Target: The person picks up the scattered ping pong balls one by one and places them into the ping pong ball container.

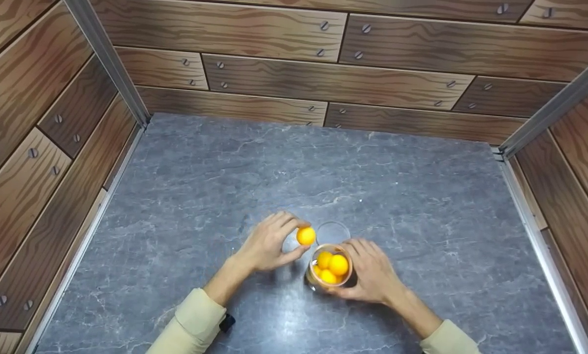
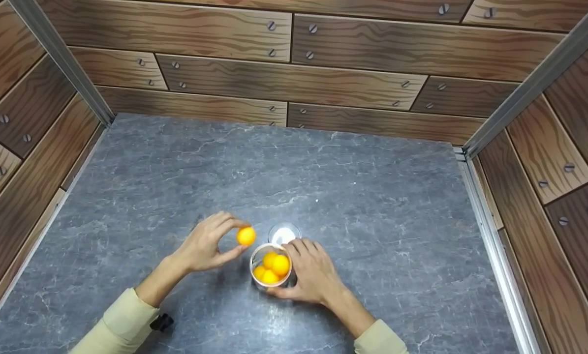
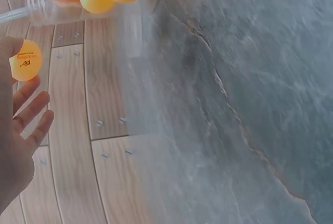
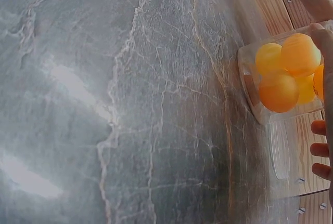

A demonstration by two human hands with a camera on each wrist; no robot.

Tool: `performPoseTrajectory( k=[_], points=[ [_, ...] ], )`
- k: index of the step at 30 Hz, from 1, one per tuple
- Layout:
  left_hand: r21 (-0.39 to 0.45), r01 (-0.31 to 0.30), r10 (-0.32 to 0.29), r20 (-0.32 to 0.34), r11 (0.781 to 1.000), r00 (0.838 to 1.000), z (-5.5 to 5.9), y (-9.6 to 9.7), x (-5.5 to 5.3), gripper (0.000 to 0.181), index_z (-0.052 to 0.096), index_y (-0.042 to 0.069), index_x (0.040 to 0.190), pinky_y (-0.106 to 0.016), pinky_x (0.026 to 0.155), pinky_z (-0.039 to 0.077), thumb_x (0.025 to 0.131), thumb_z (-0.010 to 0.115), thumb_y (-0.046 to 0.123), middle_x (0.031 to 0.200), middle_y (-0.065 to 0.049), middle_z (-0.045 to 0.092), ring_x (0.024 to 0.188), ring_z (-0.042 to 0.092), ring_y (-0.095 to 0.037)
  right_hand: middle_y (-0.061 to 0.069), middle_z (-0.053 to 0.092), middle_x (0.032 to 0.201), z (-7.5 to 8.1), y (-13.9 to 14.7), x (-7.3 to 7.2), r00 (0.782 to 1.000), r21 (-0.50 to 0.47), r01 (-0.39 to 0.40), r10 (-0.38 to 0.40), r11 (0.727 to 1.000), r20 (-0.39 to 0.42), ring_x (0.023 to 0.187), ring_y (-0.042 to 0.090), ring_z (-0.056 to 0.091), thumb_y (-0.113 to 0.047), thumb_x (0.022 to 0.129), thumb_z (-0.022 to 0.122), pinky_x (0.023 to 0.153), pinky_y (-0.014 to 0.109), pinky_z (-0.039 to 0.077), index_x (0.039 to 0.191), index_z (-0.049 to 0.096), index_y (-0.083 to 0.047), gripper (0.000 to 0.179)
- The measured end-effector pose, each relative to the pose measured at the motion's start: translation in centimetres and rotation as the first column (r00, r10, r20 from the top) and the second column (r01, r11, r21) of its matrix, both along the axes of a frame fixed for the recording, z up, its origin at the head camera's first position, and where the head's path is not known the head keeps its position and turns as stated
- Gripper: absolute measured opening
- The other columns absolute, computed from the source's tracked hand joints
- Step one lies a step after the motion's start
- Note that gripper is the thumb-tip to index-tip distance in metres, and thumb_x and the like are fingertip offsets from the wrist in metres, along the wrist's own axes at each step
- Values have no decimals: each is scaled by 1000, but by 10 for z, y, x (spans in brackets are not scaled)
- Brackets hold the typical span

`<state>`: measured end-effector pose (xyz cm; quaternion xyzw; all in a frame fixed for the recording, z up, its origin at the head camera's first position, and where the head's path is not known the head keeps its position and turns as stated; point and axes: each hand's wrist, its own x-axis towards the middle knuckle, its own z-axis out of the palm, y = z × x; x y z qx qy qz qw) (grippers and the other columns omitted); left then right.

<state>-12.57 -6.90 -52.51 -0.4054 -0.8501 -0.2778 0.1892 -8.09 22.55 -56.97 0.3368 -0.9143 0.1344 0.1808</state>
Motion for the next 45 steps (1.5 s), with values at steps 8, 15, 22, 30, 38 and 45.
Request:
performPoseTrajectory(
  k=[8,15,22,30,38,45],
  points=[
    [5,45,-45,12,999,999,10,7,11,38,68,14,125,-29,93,57,95,74,37,113,1,73,105,67,-16,2,68,114,-1,0,0,1000,8,2,-2,1000,3,103,20,65,-87,71,69,92,40,57,128,65,-15,91],
    [22,80,-80,8,997,997,12,11,18,39,68,13,124,-29,93,57,92,78,33,113,0,73,104,67,-16,2,69,114,-3,1,0,1000,-7,-4,4,1000,3,104,20,65,-89,75,63,92,39,57,128,65,-15,91],
    [49,124,-124,-11,991,992,9,19,25,39,69,12,121,-27,92,57,90,79,33,112,-1,74,103,68,-16,2,69,113,-3,0,-1,999,-13,-14,14,1000,-34,103,20,65,-88,75,64,90,40,57,126,66,-14,90],
    [51,142,-142,-4,989,990,2,25,29,37,69,13,121,-25,92,56,92,77,35,111,0,73,102,66,-15,2,69,113,-2,0,0,1000,1,-11,11,1000,-22,103,19,65,-85,72,70,91,39,58,126,65,-14,89],
    [31,143,-143,14,989,990,-3,28,29,39,68,12,124,-25,93,56,94,74,37,114,-1,71,105,65,-15,1,69,113,-2,-1,0,1000,-14,-13,12,1000,-23,103,18,65,-84,71,72,90,39,59,126,65,-15,89],
    [11,126,-127,62,992,990,-5,28,30,40,67,14,127,-26,96,56,95,74,36,119,-2,68,109,64,-16,-1,69,114,-3,-1,0,1000,-17,-5,5,1000,-15,102,17,64,-86,72,70,88,37,58,126,65,-16,88]
  ],
)
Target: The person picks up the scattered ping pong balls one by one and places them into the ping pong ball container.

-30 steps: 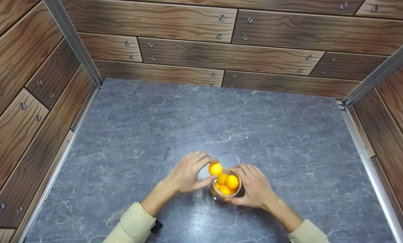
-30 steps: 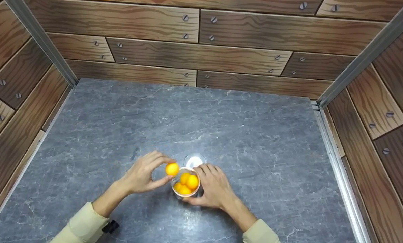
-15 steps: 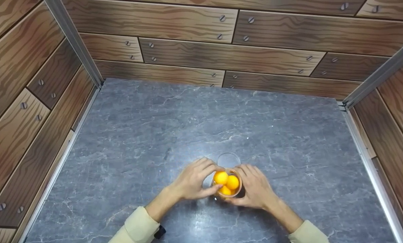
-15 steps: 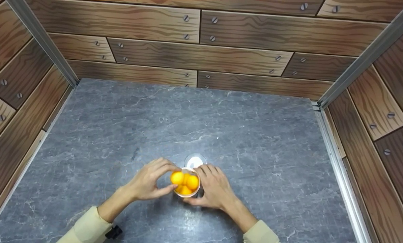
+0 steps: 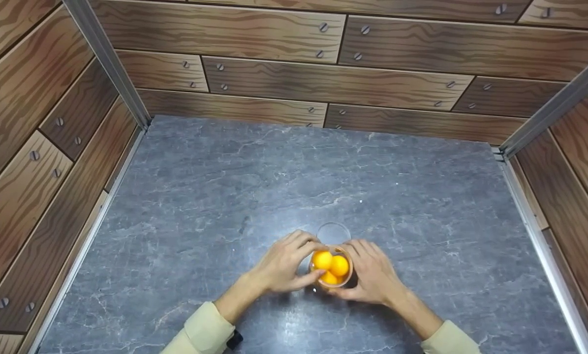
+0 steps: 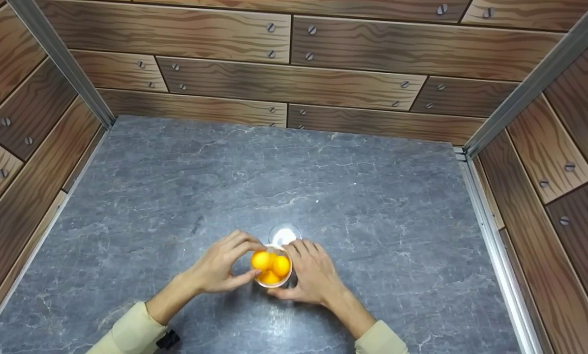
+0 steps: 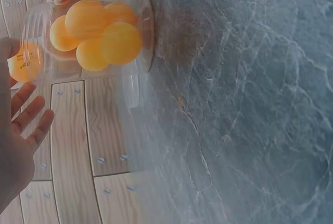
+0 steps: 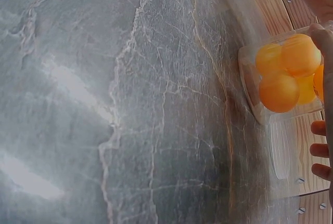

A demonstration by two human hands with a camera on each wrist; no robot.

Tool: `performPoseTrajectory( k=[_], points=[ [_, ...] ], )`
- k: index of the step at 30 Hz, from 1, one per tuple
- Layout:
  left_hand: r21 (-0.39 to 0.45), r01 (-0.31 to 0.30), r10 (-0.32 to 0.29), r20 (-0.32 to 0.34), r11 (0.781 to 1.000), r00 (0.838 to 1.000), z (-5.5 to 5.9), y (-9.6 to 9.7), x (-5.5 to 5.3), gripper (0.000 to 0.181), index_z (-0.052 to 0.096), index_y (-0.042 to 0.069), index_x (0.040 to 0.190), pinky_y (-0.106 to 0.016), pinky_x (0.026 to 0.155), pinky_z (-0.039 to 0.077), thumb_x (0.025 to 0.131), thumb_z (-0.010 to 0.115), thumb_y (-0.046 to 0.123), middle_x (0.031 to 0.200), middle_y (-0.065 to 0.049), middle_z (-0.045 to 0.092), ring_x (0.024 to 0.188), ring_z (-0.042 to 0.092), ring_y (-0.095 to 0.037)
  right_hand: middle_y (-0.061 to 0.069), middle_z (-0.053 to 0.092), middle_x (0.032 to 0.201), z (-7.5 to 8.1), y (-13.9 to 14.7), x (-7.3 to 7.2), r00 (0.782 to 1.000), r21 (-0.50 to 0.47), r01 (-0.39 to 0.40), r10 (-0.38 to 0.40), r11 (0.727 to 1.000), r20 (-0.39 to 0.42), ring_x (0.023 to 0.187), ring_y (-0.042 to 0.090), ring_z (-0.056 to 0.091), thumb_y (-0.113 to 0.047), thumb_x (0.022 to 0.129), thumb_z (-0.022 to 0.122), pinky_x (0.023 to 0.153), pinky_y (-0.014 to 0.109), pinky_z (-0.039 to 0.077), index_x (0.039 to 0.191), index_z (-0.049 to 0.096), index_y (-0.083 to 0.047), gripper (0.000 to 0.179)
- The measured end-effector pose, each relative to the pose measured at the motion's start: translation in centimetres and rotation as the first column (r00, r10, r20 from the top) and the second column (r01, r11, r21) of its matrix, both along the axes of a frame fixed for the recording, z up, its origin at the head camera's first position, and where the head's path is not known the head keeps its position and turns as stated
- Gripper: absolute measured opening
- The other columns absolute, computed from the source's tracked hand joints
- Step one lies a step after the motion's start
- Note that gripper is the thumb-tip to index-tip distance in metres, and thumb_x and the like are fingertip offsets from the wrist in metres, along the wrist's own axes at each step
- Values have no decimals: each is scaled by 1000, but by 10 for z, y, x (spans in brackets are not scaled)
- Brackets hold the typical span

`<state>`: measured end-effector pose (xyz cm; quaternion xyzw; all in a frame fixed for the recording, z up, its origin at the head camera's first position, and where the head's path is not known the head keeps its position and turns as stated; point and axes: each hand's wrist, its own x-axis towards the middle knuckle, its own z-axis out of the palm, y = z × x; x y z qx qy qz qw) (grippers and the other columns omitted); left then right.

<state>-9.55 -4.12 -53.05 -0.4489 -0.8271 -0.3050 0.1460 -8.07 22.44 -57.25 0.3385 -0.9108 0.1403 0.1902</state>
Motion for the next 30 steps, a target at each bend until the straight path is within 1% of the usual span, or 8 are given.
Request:
performPoseTrajectory(
  k=[4,10,15,17,22,24,27,30],
  points=[
    [0,0,0,4,1000,1000,-1,-1,1,42,67,13,128,-27,98,56,94,74,36,121,-3,67,111,63,-17,0,68,113,0,0,0,1000,8,1,-1,1000,-1,103,19,64,-85,70,72,89,38,58,125,65,-15,89],
    [11,9,-9,-2,1000,1000,-2,-2,1,42,66,13,130,-27,97,55,95,74,36,121,-3,67,110,63,-16,0,68,113,2,0,0,1000,23,7,-7,1000,11,102,19,64,-83,66,77,90,37,57,125,65,-16,90],
    [13,1,-1,6,1000,1000,-4,-3,2,45,65,12,132,-28,98,55,96,73,38,125,-4,66,112,63,-16,0,68,112,4,2,0,1000,23,7,-7,1000,6,101,19,64,-87,67,74,89,38,57,126,66,-17,92],
    [10,-2,2,20,1000,1000,-4,-4,3,47,64,13,134,-29,99,55,96,72,40,127,-4,66,113,63,-17,-1,68,113,5,2,-1,1000,29,9,-10,1000,9,102,19,64,-87,66,74,90,39,57,127,66,-18,93],
    [-11,-8,9,77,1000,997,-4,-7,5,54,62,13,138,-32,106,54,96,72,46,132,-4,65,120,63,-18,0,69,116,5,5,0,999,33,23,-24,999,47,107,20,65,-82,59,84,93,42,57,130,66,-18,98],
    [-25,-18,21,101,1000,995,-5,-9,7,58,60,13,139,-34,108,54,96,72,49,134,-4,65,123,62,-18,-1,69,117,5,7,0,997,26,28,-30,999,64,108,19,65,-80,56,86,94,42,57,131,65,-19,99],
    [-52,-38,45,139,998,989,-6,-14,8,65,58,15,143,-36,111,52,95,71,56,139,-3,63,128,61,-18,-1,68,118,7,10,0,996,19,38,-39,999,81,109,18,64,-80,56,87,94,42,58,133,64,-18,101],
    [-79,-61,71,141,995,987,-7,-19,7,73,55,16,147,-39,114,51,93,69,63,143,-2,62,132,59,-17,0,68,121,9,15,0,996,27,43,-45,999,75,110,19,64,-81,57,86,94,42,57,135,63,-17,104]
  ],
)
